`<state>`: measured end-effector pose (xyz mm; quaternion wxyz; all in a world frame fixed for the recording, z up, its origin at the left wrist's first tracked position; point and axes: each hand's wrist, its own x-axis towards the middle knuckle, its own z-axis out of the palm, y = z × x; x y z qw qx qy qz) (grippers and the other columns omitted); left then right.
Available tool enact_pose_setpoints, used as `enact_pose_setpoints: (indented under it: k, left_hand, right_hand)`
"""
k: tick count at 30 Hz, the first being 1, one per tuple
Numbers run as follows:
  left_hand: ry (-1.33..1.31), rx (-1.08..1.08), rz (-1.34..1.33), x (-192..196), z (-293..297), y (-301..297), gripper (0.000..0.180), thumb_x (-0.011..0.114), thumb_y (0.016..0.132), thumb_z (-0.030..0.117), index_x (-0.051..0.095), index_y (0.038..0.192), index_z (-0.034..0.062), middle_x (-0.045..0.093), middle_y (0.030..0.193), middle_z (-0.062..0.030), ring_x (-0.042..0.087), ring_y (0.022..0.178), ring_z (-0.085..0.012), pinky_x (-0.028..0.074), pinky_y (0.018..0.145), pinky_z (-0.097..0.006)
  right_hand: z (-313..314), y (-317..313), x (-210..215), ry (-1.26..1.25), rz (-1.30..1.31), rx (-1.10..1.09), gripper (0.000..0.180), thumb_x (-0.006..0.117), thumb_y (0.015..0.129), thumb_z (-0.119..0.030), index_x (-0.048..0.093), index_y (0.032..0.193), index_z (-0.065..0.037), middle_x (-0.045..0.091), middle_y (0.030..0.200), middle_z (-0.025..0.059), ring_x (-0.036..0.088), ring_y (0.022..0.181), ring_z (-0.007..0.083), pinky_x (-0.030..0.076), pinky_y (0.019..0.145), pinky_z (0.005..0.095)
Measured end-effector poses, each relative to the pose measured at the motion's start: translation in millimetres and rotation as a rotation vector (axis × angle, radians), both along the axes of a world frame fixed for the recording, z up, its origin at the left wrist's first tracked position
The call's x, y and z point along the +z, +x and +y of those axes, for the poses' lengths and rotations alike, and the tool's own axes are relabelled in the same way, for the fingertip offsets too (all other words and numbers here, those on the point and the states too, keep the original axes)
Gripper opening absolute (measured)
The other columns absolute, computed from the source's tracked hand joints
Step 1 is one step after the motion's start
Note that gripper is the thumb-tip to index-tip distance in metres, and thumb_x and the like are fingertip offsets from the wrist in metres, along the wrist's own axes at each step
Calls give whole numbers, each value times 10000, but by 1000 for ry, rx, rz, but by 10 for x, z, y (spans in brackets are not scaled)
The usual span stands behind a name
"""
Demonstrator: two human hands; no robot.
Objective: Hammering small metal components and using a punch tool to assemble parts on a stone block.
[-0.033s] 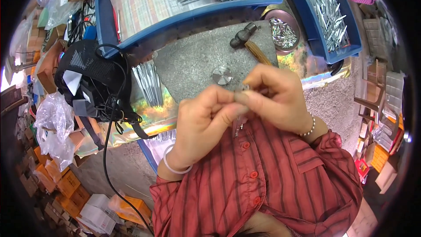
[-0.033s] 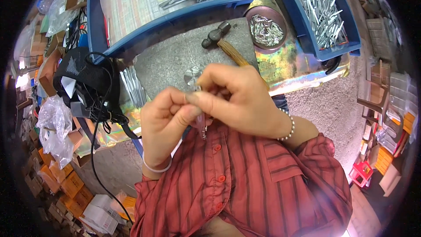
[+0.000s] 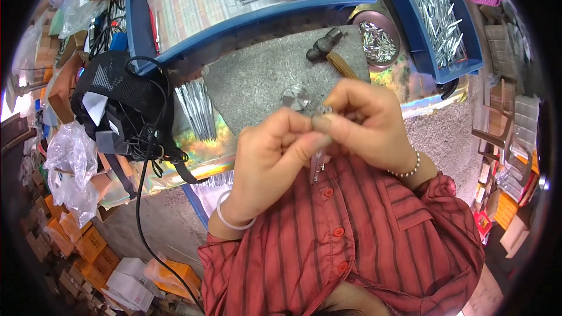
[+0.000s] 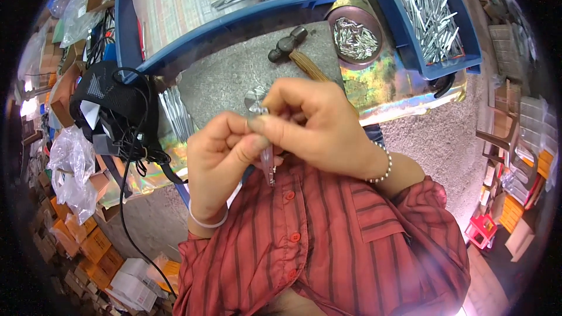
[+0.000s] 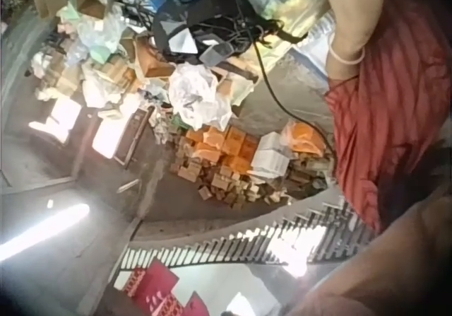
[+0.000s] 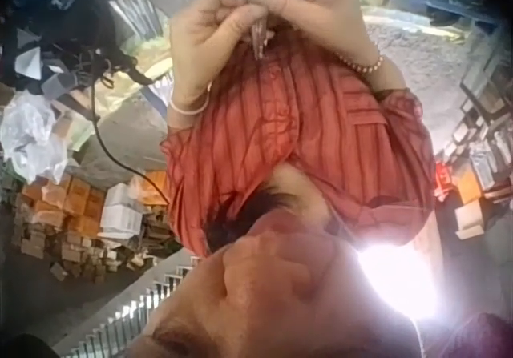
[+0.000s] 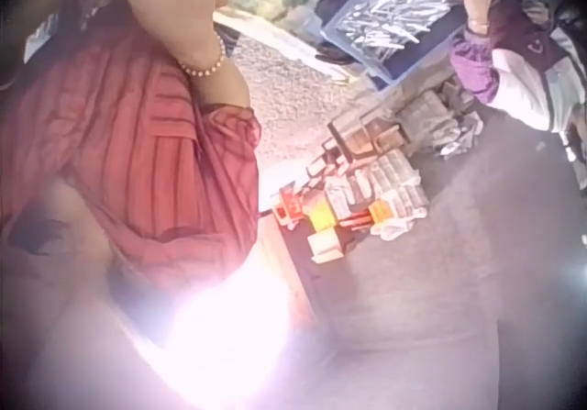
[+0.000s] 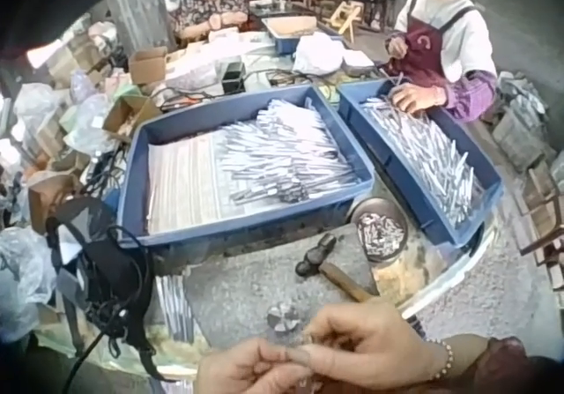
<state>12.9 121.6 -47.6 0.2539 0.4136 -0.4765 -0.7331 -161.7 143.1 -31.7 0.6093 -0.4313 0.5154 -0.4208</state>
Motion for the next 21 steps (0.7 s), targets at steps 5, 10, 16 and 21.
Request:
enact_pose_setpoints:
  k: [5,10,16,21]
  left_hand:
    - [302,-27,231,-26,-132,-92,174,595,861,58,501,974,-36,641,856,-122,636,742,-147,520,620,-233]
    - [335,-165,147,-74,-218,-167,176,601,859,103,532,964,-20,651,810,-117,636,666,-131,519,575,-214]
    - [308,-299,68,-52,-304,-219,193,596,866,153,545,962,-7,654,743,-116,622,562,-107,491,465,-170]
    - [399,-343,94,8,-327,-274,208,586,875,167,542,976,-9,653,735,-123,616,526,-112,481,430,-164]
  right_hand:
    - [-113,-33,-141,160,-123,-140,139,626,827,-110,526,749,-53,514,572,-30,395,420,-3,255,359,144]
    - [-159,-113,-244,239,-174,-177,152,617,836,-130,524,735,-66,489,546,-32,342,386,-8,214,343,142]
    - [-175,-185,-316,341,-301,-176,145,604,847,-132,530,736,-75,478,553,-42,313,368,-17,194,322,145]
    - [-126,-232,-340,344,-332,-168,161,593,853,-136,523,719,-81,472,555,-51,313,365,-18,198,315,146]
